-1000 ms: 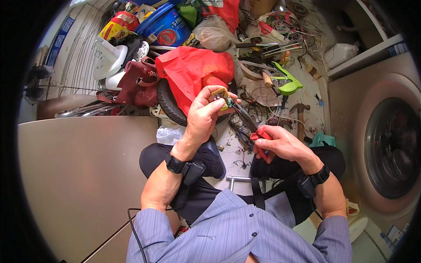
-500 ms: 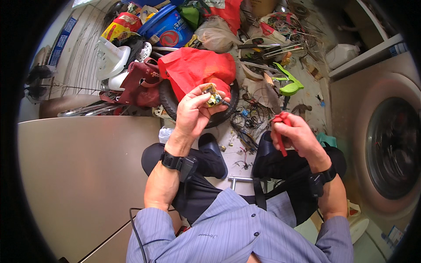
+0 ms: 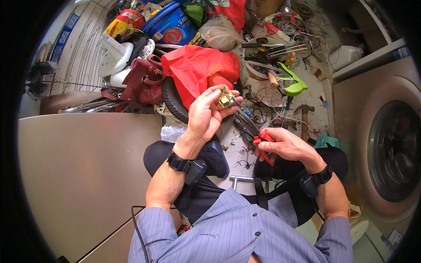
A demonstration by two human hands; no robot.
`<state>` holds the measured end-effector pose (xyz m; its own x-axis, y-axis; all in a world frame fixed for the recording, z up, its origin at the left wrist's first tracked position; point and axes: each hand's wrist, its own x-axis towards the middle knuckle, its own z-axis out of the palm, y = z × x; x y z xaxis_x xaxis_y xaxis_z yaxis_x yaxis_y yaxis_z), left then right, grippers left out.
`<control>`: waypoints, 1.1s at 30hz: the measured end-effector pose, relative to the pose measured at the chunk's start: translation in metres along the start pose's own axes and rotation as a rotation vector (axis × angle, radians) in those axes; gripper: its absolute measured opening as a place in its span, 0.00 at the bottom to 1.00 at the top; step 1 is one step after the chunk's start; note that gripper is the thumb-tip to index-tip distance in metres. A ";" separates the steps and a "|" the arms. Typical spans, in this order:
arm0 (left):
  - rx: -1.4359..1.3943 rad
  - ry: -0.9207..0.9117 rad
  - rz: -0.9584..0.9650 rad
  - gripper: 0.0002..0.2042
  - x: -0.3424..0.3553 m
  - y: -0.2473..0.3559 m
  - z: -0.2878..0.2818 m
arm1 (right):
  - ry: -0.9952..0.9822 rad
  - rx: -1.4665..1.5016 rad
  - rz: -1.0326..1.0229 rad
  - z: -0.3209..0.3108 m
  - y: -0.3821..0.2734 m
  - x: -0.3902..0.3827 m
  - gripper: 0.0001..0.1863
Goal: The person uses pliers and a hammer to manipulate a small circuit board and its plastic housing while sitting on the floor.
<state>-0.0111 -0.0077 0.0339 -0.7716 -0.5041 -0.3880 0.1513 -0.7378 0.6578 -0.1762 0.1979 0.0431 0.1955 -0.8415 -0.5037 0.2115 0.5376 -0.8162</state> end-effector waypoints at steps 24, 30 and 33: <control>-0.045 0.007 0.047 0.17 -0.007 -0.021 0.017 | -0.094 0.305 0.083 0.011 -0.001 0.007 0.21; 0.024 -0.010 0.098 0.17 -0.006 -0.023 0.016 | -0.088 0.412 0.112 0.014 0.007 0.011 0.21; 0.054 -0.026 0.114 0.17 -0.006 -0.025 0.017 | -0.105 0.461 0.114 0.013 0.009 0.009 0.21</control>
<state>-0.0202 0.0212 0.0308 -0.7671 -0.5711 -0.2923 0.2063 -0.6510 0.7305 -0.1604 0.1956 0.0348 0.3328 -0.7787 -0.5318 0.5804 0.6137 -0.5353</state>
